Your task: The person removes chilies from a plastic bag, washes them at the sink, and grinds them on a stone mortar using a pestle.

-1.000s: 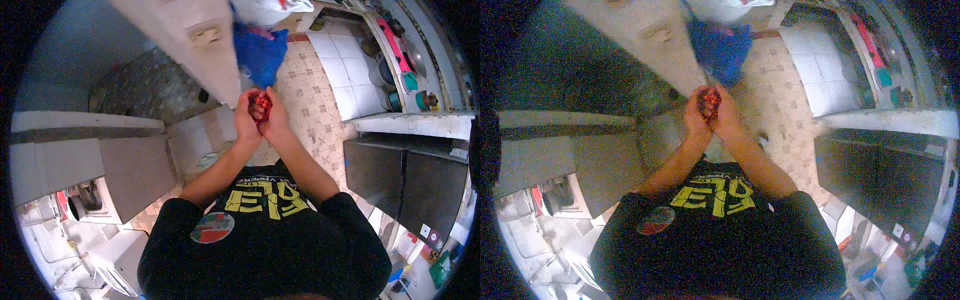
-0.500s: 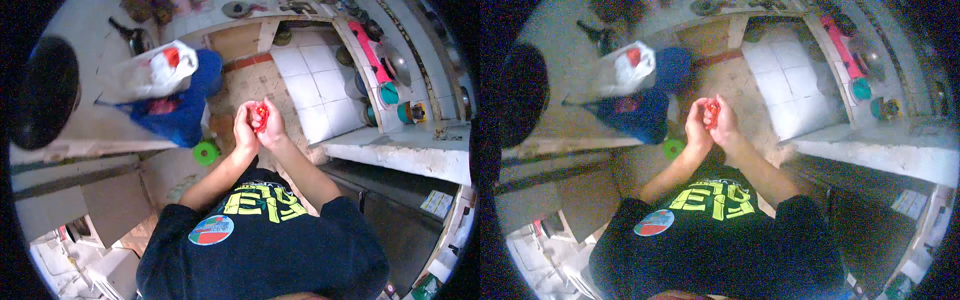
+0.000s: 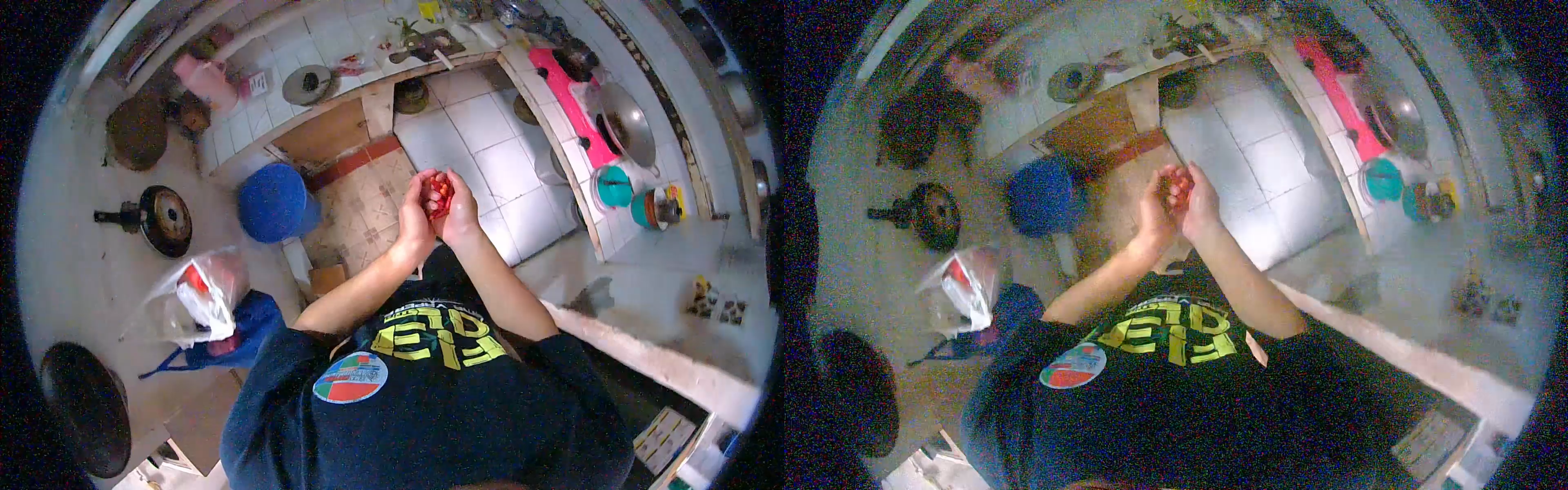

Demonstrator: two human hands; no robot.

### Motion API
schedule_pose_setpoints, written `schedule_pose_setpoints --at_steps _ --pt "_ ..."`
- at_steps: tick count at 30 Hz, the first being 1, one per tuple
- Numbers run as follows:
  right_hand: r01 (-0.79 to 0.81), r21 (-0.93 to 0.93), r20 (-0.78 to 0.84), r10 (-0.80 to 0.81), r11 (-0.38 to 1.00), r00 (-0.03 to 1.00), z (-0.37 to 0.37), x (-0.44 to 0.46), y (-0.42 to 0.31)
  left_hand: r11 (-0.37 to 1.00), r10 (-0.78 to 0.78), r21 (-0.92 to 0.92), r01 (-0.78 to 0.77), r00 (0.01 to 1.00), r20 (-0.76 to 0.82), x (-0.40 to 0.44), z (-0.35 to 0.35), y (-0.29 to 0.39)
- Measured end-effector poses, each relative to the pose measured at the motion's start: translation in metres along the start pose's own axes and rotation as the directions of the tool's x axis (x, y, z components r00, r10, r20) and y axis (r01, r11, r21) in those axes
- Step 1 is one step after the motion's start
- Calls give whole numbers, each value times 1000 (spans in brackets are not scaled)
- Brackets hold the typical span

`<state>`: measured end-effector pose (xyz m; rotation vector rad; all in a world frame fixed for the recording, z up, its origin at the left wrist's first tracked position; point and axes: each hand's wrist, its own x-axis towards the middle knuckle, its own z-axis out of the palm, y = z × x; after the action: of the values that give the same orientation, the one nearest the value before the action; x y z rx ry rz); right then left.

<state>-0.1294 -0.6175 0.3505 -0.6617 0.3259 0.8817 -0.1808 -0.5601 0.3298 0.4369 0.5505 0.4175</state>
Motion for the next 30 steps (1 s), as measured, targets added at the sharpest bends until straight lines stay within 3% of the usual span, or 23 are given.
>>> schedule_pose_setpoints --at_steps 2,8,10,12,16,18,22,24,28,30 --pt "-22 -73 -44 19 997 999 4 31 -14 992 -127 17 126 992 26 44 -8 -3" --pt "-302 -87 44 306 949 951 12 149 -40 995 -83 41 89 988 -133 134 -5 30" --pt "-378 -111 -14 379 919 925 19 191 -30 999 -13 34 19 983 -183 160 -14 47" --pt "-425 -161 65 439 891 896 31 222 -27 1000 14 28 -7 970 -244 186 -25 54" --pt "-458 -263 -50 462 849 885 63 272 -8 998 52 -7 -58 944 -326 210 -26 86" --pt "-491 -282 -110 481 824 870 78 293 3 984 158 -25 -176 929 -335 227 -27 100" --pt "-539 -292 -185 506 790 842 96 349 43 974 120 -140 -180 927 -356 269 -77 131" --pt "-533 -313 -120 524 786 843 102 381 72 975 76 -166 -146 927 -368 291 -109 150" --pt "-567 -320 -205 529 759 823 127 453 126 970 72 -193 -149 931 -357 344 -162 195" --pt "-533 -378 -164 511 757 844 139 495 148 965 26 -228 -132 909 -415 377 -182 217"
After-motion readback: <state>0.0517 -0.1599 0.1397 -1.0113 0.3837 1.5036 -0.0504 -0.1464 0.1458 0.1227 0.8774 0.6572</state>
